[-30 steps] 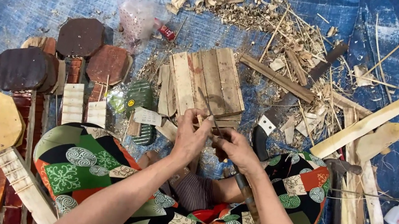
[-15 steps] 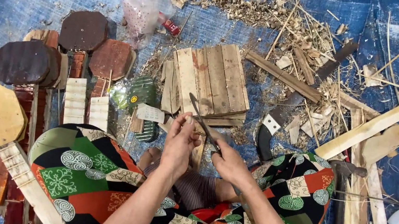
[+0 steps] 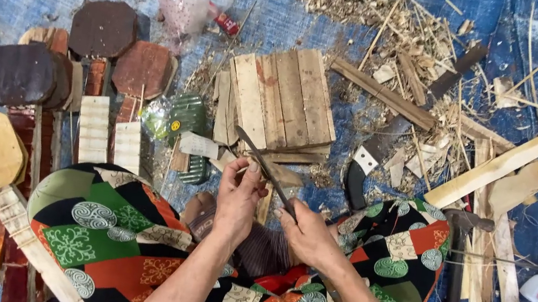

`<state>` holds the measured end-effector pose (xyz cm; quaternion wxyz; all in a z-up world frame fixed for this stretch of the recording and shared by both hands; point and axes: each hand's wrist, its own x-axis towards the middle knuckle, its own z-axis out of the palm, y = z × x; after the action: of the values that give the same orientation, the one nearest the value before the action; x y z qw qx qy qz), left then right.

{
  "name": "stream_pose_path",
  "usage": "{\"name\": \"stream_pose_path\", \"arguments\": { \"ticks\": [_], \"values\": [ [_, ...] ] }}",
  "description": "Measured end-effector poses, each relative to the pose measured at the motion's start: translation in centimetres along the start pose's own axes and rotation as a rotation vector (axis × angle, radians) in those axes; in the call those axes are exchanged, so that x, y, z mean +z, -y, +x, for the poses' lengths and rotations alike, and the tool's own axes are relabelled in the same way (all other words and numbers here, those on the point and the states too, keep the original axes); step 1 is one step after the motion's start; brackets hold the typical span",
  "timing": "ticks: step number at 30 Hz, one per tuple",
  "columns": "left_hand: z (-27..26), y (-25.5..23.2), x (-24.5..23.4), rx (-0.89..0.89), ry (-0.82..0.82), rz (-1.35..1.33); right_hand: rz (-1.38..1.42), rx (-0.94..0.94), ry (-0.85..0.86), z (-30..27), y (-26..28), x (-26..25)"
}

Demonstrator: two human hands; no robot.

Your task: Shaving thin strips of wood from a block using a large curved hand tool.

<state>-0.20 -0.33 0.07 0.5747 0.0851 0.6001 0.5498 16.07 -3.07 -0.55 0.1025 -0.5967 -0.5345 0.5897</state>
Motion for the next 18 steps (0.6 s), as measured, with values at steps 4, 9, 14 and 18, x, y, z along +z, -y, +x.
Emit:
{"name": "stream_pose_path", "arguments": {
  "ticks": [4, 9, 14, 18],
  "values": [
    [-0.6, -0.2, 0.0, 0.004, -0.001, 0.018, -0.020, -0.058, -0.004, 0.9, -0.8, 0.5],
    [-0.4, -0.6, 0.4, 0.005, -0.023, 0.032, -0.019, -0.066, -0.038, 1.7, -1.9, 0.5],
    [-0.6, -0.3, 0.6, 0.026, -0.007, 0.030, 0.014, -0.059, -0.041, -2.7, 3.4, -1.8],
    [-1.2, -0.7, 1.4, 0.001, -0.010, 0.017, 0.052, -0.091, -0.010, 0.1, -0.6, 0.2]
  ]
}}
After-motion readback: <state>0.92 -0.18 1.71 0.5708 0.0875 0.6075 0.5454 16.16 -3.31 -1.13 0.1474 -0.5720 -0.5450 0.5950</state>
